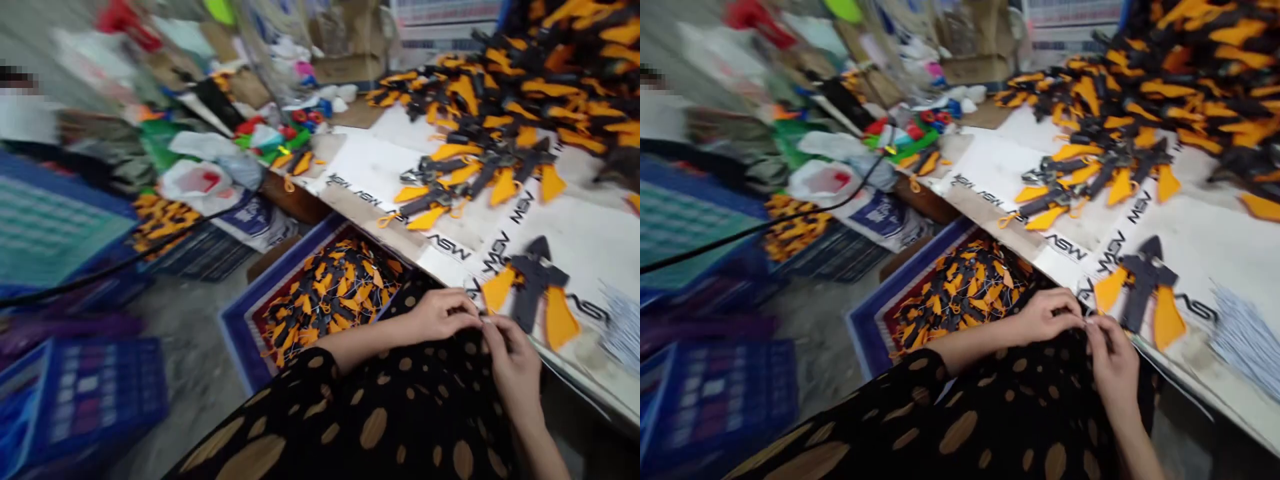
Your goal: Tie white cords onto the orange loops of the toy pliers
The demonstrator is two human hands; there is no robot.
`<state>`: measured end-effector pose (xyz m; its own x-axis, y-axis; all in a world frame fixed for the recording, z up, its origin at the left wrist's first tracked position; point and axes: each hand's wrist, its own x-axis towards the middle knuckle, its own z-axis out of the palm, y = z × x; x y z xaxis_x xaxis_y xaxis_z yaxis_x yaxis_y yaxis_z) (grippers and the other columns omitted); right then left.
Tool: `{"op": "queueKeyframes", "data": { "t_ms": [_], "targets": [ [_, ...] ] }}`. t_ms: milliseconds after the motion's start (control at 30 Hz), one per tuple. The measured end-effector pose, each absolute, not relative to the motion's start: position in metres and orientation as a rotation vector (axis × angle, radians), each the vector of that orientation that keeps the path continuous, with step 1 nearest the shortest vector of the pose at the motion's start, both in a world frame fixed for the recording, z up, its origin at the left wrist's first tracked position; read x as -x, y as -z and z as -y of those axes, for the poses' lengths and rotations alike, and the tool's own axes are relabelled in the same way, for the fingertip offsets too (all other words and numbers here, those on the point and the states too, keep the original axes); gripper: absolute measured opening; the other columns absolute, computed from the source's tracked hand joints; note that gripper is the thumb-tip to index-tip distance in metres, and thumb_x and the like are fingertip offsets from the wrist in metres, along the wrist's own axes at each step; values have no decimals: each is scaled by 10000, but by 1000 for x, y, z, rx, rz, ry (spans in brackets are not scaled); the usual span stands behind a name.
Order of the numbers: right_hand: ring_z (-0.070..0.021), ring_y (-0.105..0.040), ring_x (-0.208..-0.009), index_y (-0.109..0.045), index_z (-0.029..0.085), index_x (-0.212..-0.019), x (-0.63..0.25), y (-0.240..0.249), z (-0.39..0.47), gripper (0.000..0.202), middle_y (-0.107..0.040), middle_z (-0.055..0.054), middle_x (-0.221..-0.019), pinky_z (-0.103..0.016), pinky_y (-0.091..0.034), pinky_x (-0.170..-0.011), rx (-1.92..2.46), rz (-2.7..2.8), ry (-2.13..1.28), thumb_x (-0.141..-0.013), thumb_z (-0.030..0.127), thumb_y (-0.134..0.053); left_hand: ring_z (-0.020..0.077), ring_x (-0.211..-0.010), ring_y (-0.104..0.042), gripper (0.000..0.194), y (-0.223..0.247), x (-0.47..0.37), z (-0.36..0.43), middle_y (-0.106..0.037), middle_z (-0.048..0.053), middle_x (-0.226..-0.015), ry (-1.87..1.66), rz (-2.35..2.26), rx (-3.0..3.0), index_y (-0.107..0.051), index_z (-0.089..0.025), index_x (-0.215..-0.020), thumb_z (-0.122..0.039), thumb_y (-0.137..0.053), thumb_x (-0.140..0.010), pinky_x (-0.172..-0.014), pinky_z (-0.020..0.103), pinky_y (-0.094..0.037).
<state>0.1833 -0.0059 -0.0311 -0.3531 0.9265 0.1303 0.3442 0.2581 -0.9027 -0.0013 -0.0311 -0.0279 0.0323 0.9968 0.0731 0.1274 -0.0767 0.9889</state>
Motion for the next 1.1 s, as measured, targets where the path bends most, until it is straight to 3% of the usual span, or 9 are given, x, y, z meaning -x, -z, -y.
{"op": "queueKeyframes", "data": {
  "t_ms": [100,167,300,400,567,700,867,1000,1100],
  "targets": [
    [-180,-704,-803,-710,225,-1011,-188,41,-2,120,-746,-47,-931,-293,-524,-769,889,2064,-547,-959,268,-612,90,-604,-555,547,32,-1,28,-614,5,-752,-1034,-966,-849,-661,-139,-875,-669,-739,-767,-629,250,-466],
    [-184,-726,-854,-722,232,-1057,-192,42,-8,150,-763,-51,-999,-283,-531,-805,780,2181,-463,-959,265,-614,67,-593,-517,604,34,4,28,-585,-24,-739,-980,-912,-763,-646,-134,-866,-696,-781,-691,-622,231,-431],
    [-187,-736,-744,-753,241,-996,-199,33,-18,267,-770,-46,-961,-263,-579,-704,872,2288,-923,-933,463,-619,80,-692,-531,335,32,21,30,-618,-10,-788,-987,-1035,-1168,-670,-140,-830,-442,-811,-794,-667,213,-414],
    [-183,-680,-555,-770,227,-942,-202,29,-22,442,-735,-32,-740,-253,-560,-524,1183,2198,-1378,-812,636,-666,92,-744,-557,129,25,30,27,-626,-6,-813,-975,-1003,-1479,-683,-154,-817,-239,-778,-839,-704,203,-430],
    [-160,-555,-453,-731,199,-839,-202,31,-26,562,-583,11,-511,-254,-485,-463,1483,1944,-1677,-664,732,-725,120,-852,-610,58,15,30,22,-647,37,-875,-1077,-867,-1674,-675,-148,-840,-162,-716,-880,-835,201,-478],
    [-145,-523,-490,-682,205,-818,-201,34,-24,531,-546,29,-507,-248,-454,-509,1493,1880,-1517,-695,722,-697,131,-913,-651,87,15,22,25,-696,63,-964,-1120,-1028,-1712,-687,-150,-910,-236,-685,-920,-865,198,-490],
    [-218,-650,-645,-698,198,-881,-191,31,-12,531,-708,-50,-709,-297,-496,-598,1575,1889,-1125,-692,693,-671,131,-869,-680,201,26,7,32,-746,54,-962,-1096,-1349,-1777,-716,-151,-968,-337,-640,-948,-780,195,-493],
    [-222,-645,-638,-700,209,-850,-186,28,-5,475,-709,-58,-733,-320,-482,-612,1474,2007,-904,-712,661,-655,114,-756,-656,135,32,-3,34,-735,5,-857,-1061,-1555,-1752,-716,-166,-903,-280,-695,-834,-698,193,-478],
    [-199,-632,-632,-677,207,-804,-189,30,-4,442,-689,-47,-738,-300,-492,-608,1325,2008,-980,-735,643,-664,91,-705,-618,174,34,-7,35,-708,-18,-820,-1040,-1518,-1647,-708,-164,-890,-288,-735,-771,-646,176,-460]
  ]
}}
